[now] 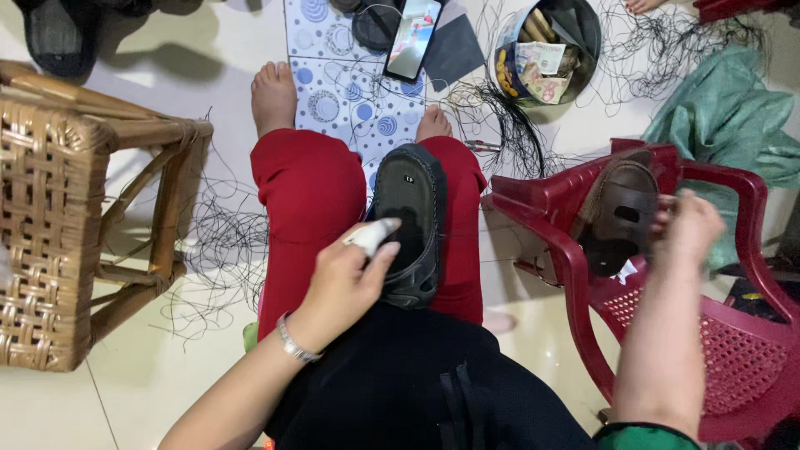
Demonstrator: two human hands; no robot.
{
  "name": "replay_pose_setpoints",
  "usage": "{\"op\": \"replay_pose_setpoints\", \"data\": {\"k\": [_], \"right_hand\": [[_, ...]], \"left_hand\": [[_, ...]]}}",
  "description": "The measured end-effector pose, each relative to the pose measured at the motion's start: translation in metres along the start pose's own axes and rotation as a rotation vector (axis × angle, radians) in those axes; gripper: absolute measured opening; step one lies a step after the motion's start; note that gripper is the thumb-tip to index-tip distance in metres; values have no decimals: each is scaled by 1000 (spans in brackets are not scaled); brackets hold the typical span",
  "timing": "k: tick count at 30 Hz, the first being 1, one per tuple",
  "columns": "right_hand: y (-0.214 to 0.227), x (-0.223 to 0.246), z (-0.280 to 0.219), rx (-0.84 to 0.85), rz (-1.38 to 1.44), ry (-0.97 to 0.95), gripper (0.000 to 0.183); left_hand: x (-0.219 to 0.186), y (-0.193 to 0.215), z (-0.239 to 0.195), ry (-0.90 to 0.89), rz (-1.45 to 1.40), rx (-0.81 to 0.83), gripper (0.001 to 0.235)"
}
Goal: The person sits on the floor and sews a black slipper using a needle and thread. They hold the slipper on their lap and repeatedly pass the needle through the sole and upper, pulling the thread tight. Another person is visible in the background, also working with slippers.
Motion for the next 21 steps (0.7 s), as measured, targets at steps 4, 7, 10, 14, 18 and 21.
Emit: {"op": "replay_pose_setpoints", "data": {"k": [4, 7, 10, 14, 18, 21], "right_hand": [[99, -22, 104, -174, -164, 341, 3], [-1, 50, -9, 107, -331, 659, 26], [-134, 131, -206, 574, -319, 731, 21], [-207, 100, -349, 1251, -176, 419, 38], [-207, 95, -387, 1505, -350, 532, 27], [-210, 116, -387, 1504, -120, 509, 14]], "left_hand": [[23, 27, -11, 155, 243, 81, 29], [45, 13, -17, 265, 229, 458, 57], [4, -19, -19, 172, -327, 822, 32], [-19, 9, 35, 294, -1178, 325, 39], [-19, 74, 78, 175, -974, -115, 39], [-32, 125, 97, -71, 103, -481, 27]]}}
Point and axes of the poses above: each hand's wrist, its own z-axis towards the middle knuckle, its own y-axis out of the back of the hand, x = y × z, the point moved 10 cm from there along z, towards the middle knuckle, and after that the axes turned 15 degrees about z, right-handed, at the moved point
